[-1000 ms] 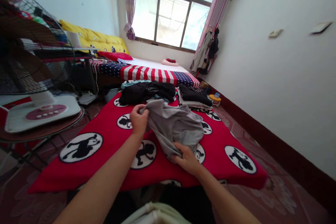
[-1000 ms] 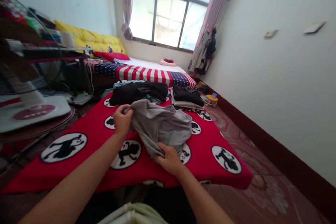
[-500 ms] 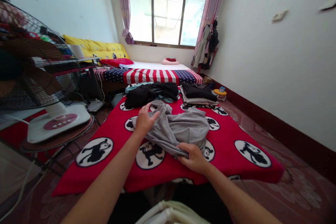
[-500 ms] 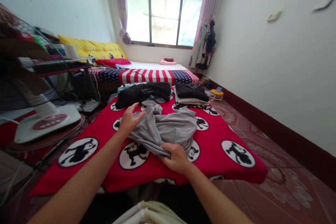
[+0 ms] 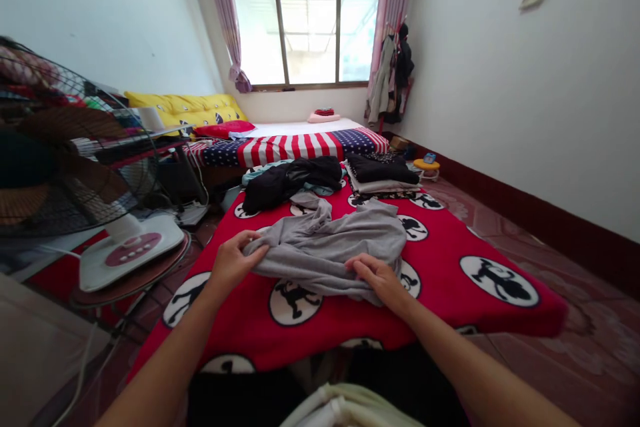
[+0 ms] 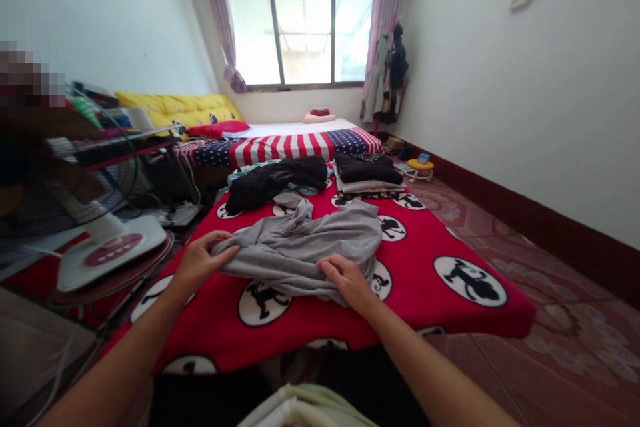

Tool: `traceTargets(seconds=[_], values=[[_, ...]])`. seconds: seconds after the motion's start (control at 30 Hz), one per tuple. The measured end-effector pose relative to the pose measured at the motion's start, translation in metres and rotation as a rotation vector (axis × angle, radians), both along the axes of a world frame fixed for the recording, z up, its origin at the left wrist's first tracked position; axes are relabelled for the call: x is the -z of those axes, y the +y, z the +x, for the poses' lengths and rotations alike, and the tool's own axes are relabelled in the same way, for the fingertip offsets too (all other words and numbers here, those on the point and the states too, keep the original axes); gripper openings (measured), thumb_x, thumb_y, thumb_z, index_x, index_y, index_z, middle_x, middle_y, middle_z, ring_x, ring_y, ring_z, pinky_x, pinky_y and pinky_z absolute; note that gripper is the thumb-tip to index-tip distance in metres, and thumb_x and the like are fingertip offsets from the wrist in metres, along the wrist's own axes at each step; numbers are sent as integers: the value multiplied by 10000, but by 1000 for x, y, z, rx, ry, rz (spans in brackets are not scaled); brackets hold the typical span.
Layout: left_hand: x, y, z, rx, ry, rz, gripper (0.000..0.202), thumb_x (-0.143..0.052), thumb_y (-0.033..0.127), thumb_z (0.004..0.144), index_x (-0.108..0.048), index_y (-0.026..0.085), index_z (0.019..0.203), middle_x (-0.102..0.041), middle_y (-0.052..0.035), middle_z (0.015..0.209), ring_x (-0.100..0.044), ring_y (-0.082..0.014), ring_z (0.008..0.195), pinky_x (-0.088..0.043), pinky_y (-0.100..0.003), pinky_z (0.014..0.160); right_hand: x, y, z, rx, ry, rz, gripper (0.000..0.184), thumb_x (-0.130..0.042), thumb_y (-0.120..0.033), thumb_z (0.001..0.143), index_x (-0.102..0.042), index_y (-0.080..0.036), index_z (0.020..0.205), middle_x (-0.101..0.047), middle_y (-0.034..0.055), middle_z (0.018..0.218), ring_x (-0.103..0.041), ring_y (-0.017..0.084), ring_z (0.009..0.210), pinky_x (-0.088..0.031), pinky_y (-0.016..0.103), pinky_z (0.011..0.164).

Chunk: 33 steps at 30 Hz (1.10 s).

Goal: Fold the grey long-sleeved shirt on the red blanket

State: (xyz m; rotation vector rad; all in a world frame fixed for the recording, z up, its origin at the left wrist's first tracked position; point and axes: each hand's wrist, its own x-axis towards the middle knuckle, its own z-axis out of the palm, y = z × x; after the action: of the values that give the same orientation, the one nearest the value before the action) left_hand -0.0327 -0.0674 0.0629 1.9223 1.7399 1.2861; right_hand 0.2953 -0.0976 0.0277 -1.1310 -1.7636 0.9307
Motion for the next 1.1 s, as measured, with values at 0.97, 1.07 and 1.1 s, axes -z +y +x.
traceTargets(seconds=[0.97, 1.07, 1.1], values=[[-2, -22, -31, 115, 412, -175, 329, -641, 501, 726, -705, 205, 855, -680, -57, 942, -630, -231, 884, -465, -312, 819, -54, 1, 86, -96, -365, -24, 213, -607, -344, 787, -686, -166, 872, -633, 7, 730, -555, 167, 678, -421, 245, 596], [-7, -16, -10, 124, 321, -105, 372, -580, 517, 795, -699, 205, 957, -686, -72, 1022, -630, -241, 970, -467, -337, 881, -48, -18, 100, -208, -549, -186, 351, -614, -340, 779, -666, -175, 1085, -683, 10, 869, -594, 194, 754, -448, 257, 663], [-9, -15, 0, 165, 298, -106, 390, -565, 511, 812, -692, 203, 1015, -685, -80, 1067, -625, -245, 1008, -465, -344, 902, -51, -22, 101, -228, -582, -205, 365, -611, -341, 784, -660, -181, 1108, -687, 8, 894, -600, 200, 777, -449, 258, 683]])
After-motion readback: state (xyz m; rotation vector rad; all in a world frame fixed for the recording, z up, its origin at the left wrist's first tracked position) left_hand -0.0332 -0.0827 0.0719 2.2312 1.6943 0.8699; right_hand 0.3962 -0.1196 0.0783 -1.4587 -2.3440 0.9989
